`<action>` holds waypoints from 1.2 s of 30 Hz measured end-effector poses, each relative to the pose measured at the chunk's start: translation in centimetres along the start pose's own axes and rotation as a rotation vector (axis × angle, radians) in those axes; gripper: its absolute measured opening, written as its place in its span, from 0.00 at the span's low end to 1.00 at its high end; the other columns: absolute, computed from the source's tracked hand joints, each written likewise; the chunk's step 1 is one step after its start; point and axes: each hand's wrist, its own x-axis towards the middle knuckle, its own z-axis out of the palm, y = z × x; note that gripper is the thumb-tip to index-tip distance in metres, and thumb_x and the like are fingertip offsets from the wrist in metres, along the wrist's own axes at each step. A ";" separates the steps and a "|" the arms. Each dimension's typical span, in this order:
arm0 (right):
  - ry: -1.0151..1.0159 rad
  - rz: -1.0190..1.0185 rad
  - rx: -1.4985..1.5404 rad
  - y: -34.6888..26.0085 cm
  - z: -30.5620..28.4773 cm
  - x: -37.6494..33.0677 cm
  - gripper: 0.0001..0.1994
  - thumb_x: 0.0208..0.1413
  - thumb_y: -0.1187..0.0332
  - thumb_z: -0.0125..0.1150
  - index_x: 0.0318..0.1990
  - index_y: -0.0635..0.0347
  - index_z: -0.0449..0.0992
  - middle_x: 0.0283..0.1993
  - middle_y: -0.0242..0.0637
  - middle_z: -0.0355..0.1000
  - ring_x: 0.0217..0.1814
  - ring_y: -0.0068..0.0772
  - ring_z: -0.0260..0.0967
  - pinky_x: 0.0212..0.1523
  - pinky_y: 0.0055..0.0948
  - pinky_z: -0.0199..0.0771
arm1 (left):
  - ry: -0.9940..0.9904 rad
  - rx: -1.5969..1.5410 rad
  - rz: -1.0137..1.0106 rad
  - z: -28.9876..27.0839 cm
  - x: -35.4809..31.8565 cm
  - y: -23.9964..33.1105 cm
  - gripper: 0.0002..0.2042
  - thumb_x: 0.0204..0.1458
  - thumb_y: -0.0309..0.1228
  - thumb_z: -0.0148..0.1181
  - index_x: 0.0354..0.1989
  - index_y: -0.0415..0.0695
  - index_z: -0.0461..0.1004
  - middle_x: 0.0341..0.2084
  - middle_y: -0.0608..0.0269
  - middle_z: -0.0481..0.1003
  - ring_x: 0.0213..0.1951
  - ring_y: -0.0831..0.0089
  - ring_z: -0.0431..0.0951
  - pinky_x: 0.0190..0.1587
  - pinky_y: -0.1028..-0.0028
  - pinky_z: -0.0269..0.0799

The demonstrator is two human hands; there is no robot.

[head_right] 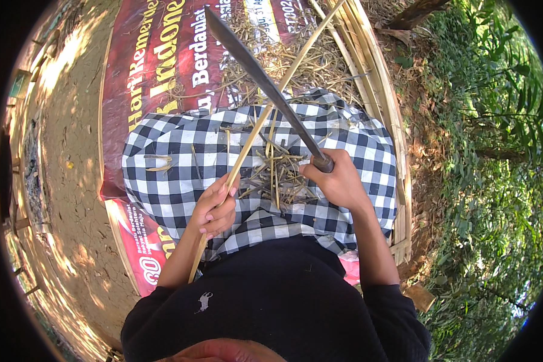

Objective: The person scrapes a bamboo strip with a machete, thinning and smoothing the surface while holding the wood against their lap.

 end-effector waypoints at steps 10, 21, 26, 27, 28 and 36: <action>0.082 -0.031 -0.255 -0.8 0.4 -0.4 0.16 0.51 0.67 0.66 0.21 0.66 0.67 0.16 0.28 0.55 0.22 0.19 0.49 0.23 0.33 0.51 | 0.077 0.039 0.003 -0.3 0.0 1.2 0.08 0.70 0.31 0.41 0.45 0.40 0.55 0.09 0.72 0.58 0.02 0.81 0.59 0.02 0.80 0.57; 0.176 -0.309 -0.610 1.1 3.0 -1.3 0.09 0.42 0.69 0.68 0.28 0.61 0.74 0.21 0.43 0.71 0.24 0.48 0.71 0.32 0.39 0.70 | 0.334 0.598 -0.040 2.4 1.2 1.8 0.11 0.70 0.33 0.42 0.57 0.46 0.58 0.12 0.71 0.57 0.04 0.82 0.58 0.05 0.79 0.58; 0.325 -0.666 -0.795 2.2 3.1 -0.4 0.11 0.35 0.70 0.70 0.28 0.54 0.73 0.23 0.36 0.73 0.25 0.45 0.72 0.34 0.39 0.71 | 0.326 0.636 -0.166 1.7 0.3 1.1 0.16 0.70 0.33 0.44 0.62 0.44 0.55 0.13 0.72 0.58 0.05 0.83 0.58 0.07 0.79 0.58; 0.347 -0.696 -0.800 2.5 2.2 0.5 0.11 0.35 0.69 0.70 0.28 0.53 0.73 0.24 0.36 0.73 0.26 0.45 0.72 0.34 0.39 0.71 | 0.328 0.633 -0.216 1.9 -0.1 0.9 0.18 0.70 0.34 0.45 0.63 0.43 0.54 0.13 0.73 0.58 0.06 0.83 0.58 0.07 0.80 0.59; 0.372 -0.721 -0.810 2.8 1.1 1.4 0.12 0.35 0.69 0.70 0.28 0.53 0.73 0.24 0.36 0.73 0.26 0.45 0.72 0.34 0.39 0.71 | 0.238 0.606 -0.203 2.2 -0.1 0.9 0.18 0.69 0.34 0.45 0.63 0.44 0.53 0.13 0.73 0.57 0.06 0.84 0.57 0.07 0.80 0.59; 0.429 -0.332 -0.756 3.9 0.7 2.9 0.10 0.41 0.66 0.69 0.28 0.59 0.74 0.19 0.46 0.72 0.23 0.52 0.72 0.28 0.45 0.73 | 0.318 0.553 -0.161 1.7 -0.4 0.2 0.21 0.69 0.33 0.46 0.66 0.45 0.51 0.13 0.72 0.57 0.05 0.83 0.56 0.08 0.80 0.58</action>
